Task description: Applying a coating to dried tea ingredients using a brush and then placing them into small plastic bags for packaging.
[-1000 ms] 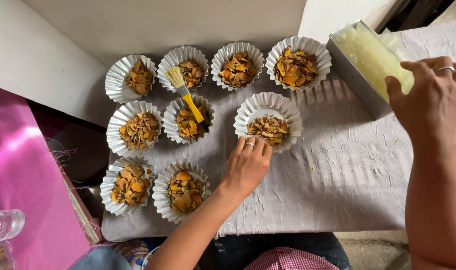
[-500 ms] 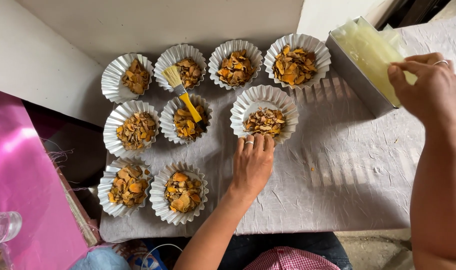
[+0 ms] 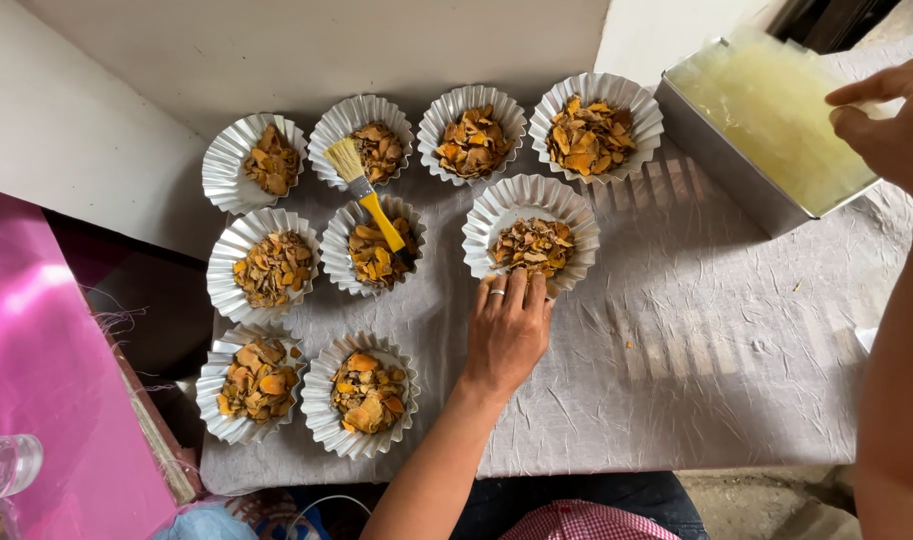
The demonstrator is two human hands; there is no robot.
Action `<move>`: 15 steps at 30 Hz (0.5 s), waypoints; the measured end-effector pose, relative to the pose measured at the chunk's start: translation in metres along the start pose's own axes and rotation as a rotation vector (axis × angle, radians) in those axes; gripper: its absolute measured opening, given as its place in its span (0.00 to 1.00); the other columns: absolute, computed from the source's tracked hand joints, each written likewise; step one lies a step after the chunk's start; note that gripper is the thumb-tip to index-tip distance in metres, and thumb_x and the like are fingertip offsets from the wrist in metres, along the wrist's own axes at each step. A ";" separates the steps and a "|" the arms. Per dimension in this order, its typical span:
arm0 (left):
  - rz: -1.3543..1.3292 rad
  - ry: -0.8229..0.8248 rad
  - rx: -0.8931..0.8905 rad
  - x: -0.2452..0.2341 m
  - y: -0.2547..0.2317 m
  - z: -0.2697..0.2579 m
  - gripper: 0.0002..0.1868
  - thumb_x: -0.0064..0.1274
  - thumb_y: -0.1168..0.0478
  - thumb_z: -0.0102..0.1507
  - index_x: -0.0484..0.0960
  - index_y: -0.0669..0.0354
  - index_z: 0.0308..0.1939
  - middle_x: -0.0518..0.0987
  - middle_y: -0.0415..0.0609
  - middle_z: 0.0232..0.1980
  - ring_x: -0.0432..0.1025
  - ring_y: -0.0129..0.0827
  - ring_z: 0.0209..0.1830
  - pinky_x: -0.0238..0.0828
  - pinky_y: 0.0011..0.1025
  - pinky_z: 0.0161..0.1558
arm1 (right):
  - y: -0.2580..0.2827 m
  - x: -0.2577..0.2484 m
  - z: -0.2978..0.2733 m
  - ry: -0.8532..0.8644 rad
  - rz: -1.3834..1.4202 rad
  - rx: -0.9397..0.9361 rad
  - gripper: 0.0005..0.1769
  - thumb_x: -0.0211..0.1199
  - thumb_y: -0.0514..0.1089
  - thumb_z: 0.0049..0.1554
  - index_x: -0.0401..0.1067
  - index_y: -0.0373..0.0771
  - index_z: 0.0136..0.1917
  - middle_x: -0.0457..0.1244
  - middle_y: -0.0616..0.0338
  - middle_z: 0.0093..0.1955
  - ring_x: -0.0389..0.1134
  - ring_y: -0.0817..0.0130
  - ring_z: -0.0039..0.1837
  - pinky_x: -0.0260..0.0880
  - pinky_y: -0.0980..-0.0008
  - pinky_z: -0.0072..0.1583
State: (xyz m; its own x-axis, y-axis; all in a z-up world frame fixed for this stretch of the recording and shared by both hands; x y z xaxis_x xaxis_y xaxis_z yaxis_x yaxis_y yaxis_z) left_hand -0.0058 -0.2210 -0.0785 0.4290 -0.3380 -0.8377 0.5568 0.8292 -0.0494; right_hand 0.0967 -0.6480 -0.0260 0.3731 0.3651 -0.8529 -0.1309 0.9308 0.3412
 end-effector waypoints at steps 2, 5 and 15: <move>-0.001 0.004 0.000 0.001 0.000 -0.001 0.20 0.63 0.58 0.63 0.77 0.63 0.55 0.77 0.54 0.52 0.72 0.43 0.49 0.69 0.42 0.57 | -0.007 0.008 -0.002 -0.033 0.037 -0.034 0.11 0.69 0.31 0.75 0.77 0.29 0.70 0.66 0.40 0.55 0.67 0.52 0.57 0.66 0.53 0.58; -0.003 0.002 0.002 0.003 0.000 -0.001 0.20 0.64 0.58 0.63 0.78 0.63 0.55 0.77 0.53 0.51 0.72 0.43 0.49 0.69 0.42 0.57 | -0.006 0.007 -0.006 -0.106 0.083 -0.066 0.09 0.69 0.27 0.78 0.72 0.24 0.69 0.67 0.41 0.60 0.68 0.49 0.61 0.67 0.51 0.61; -0.026 0.000 -0.007 0.000 0.000 -0.002 0.19 0.62 0.57 0.64 0.77 0.62 0.54 0.78 0.52 0.50 0.72 0.42 0.49 0.69 0.43 0.58 | -0.031 0.010 -0.003 -0.231 0.140 -0.085 0.06 0.70 0.33 0.87 0.77 0.26 0.65 0.66 0.42 0.77 0.67 0.47 0.70 0.64 0.53 0.58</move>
State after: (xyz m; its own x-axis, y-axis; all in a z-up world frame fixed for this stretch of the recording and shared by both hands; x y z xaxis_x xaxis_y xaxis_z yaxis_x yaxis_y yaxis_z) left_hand -0.0070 -0.2205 -0.0797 0.4143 -0.3594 -0.8362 0.5625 0.8234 -0.0753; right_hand 0.1017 -0.6736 -0.0460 0.5441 0.4858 -0.6841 -0.2689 0.8733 0.4062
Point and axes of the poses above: each hand's wrist, its own z-axis towards the middle knuckle, its own x-axis out of the palm, y = z × x, the point moved 4 cm from there along z, towards the middle knuckle
